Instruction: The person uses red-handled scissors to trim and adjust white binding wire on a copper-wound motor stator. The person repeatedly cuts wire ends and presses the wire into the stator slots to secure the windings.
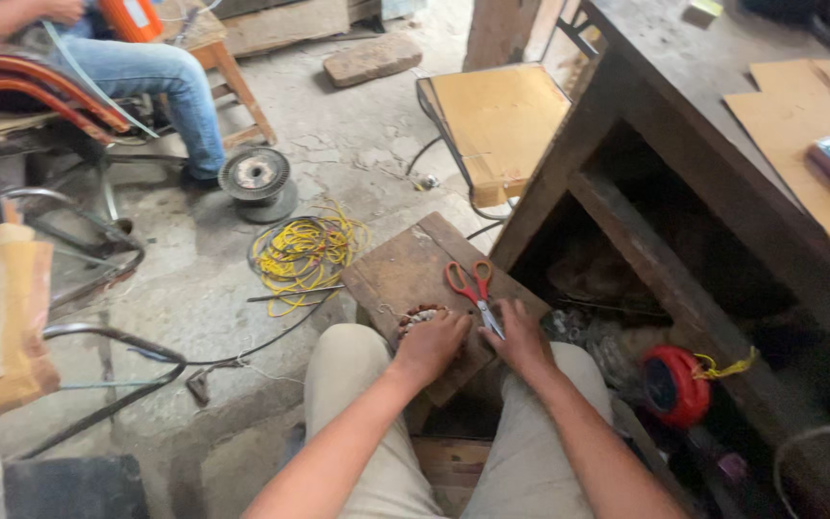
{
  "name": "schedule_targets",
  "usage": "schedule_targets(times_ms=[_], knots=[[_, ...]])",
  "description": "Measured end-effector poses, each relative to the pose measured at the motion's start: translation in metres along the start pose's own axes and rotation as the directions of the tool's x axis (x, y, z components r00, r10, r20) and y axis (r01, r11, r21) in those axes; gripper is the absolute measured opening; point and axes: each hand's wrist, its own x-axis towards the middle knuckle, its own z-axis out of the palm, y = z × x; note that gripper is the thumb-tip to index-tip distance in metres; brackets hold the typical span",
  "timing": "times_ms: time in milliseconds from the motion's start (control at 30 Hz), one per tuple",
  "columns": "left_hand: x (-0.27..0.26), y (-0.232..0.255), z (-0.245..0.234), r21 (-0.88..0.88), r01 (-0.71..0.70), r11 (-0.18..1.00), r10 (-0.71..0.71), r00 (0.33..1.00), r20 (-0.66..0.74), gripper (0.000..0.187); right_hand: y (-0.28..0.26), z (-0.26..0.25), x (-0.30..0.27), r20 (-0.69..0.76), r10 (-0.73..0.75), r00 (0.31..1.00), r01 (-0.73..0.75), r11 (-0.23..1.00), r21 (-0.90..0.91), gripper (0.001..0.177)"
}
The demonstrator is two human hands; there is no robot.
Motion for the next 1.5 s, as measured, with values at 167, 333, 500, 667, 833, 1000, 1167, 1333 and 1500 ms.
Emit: schedule_targets(times_ms=[167,333,500,667,833,1000,1167,1333,1500], knots=[[-0.005,0.004,0.011,0.036,-0.016,0.999,0.018,0.998,-0.061,0.023,-0.017,-0.011,-0.006,0.017,-0.051,0.999,0.049,0.996,0.072,0.038],[-0.011,0.005,0.020,0.096,0.004,0.995,0.001,0.999,-0.045,0.017,-0.019,-0.011,-0.019,0.059,-0.067,0.996,0.062,0.995,0.079,0.035],[-0.009,0.009,0.025,-0.022,0.072,0.997,-0.074,0.988,-0.132,0.022,-0.009,-0.017,-0.038,0.235,0.039,0.971,-0.074,0.987,0.142,0.037],[-0.008,0.011,0.029,0.015,0.050,0.999,-0.048,0.993,-0.108,0.021,-0.004,-0.035,-0.050,0.301,-0.072,0.951,-0.013,0.963,0.269,0.034],[-0.004,0.012,0.032,0.037,0.071,0.997,-0.069,0.995,-0.069,0.027,-0.004,-0.040,-0.048,0.303,-0.071,0.950,-0.012,0.965,0.263,0.033],[0.004,-0.007,0.027,-0.026,0.023,0.999,-0.023,1.000,0.006,0.022,0.002,-0.043,-0.036,0.350,-0.055,0.935,-0.016,0.980,0.197,0.031],[0.005,-0.014,0.033,-0.037,-0.055,0.998,0.056,0.998,0.017,0.014,0.006,-0.040,-0.034,0.286,-0.093,0.954,0.033,0.978,0.208,0.031],[0.006,-0.004,0.046,0.047,-0.076,0.996,0.077,0.997,-0.026,0.015,0.007,-0.034,-0.031,0.292,-0.059,0.955,0.008,0.985,0.172,0.027],[0.014,-0.010,0.051,0.139,-0.090,0.986,0.100,0.993,-0.066,0.017,0.013,-0.023,-0.018,0.300,-0.142,0.943,0.055,0.959,0.279,0.024]])
